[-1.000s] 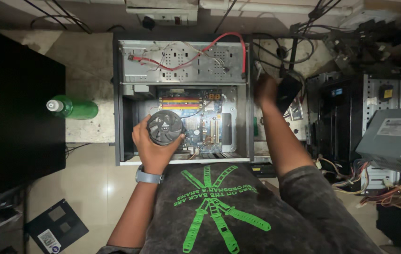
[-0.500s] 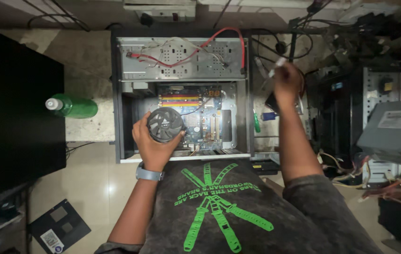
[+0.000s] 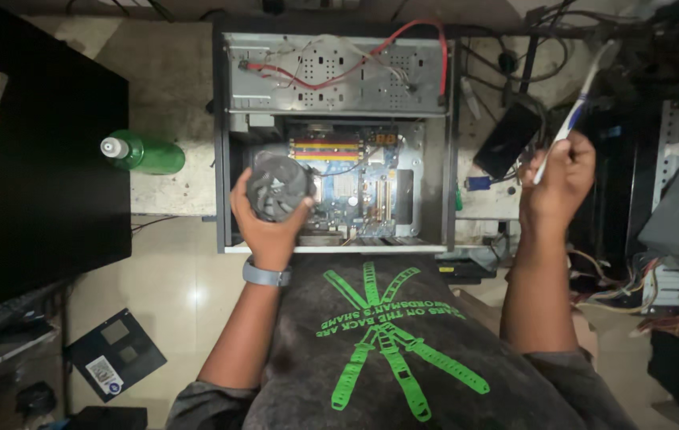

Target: The person removes a CPU fan from a desktop computer, cleans it with a toothbrush, and reattaches it using a screwdriver. The task includes disconnecting the fan cable, brushing the fan blades and heatsink, and securing the fan back onto the motherboard.

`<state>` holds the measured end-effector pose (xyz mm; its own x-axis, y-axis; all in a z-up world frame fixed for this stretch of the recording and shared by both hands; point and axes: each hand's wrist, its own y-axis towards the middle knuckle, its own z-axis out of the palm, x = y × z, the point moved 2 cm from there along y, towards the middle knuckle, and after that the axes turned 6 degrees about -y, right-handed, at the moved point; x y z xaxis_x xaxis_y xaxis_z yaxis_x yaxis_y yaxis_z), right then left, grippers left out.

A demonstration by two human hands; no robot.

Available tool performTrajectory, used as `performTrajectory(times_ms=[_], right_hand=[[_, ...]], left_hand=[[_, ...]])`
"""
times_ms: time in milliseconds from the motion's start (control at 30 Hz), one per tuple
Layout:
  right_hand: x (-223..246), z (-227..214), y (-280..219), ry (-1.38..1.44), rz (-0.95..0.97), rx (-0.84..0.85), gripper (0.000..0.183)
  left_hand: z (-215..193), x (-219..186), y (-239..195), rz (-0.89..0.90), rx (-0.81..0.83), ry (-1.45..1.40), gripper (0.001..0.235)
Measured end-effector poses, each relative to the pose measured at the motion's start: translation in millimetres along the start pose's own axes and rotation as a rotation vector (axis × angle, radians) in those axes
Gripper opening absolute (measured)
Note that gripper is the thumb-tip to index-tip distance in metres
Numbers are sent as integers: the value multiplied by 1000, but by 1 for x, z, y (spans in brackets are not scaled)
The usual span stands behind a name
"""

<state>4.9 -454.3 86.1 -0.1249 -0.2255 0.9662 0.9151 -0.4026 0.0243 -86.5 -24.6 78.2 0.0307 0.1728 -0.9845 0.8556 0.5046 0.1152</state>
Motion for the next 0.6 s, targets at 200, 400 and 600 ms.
performTrajectory(times_ms=[200, 400, 600], right_hand=[[4, 72, -64, -204, 190, 289, 30], [-22, 131, -134, -341, 480, 433, 34], [-6, 158, -162, -694, 92, 417, 31]], left_hand=[[-15, 10, 14, -115, 88, -257, 101], [-25, -15, 32, 158, 300, -51, 98], [-35, -34, 48, 385, 408, 87, 100]])
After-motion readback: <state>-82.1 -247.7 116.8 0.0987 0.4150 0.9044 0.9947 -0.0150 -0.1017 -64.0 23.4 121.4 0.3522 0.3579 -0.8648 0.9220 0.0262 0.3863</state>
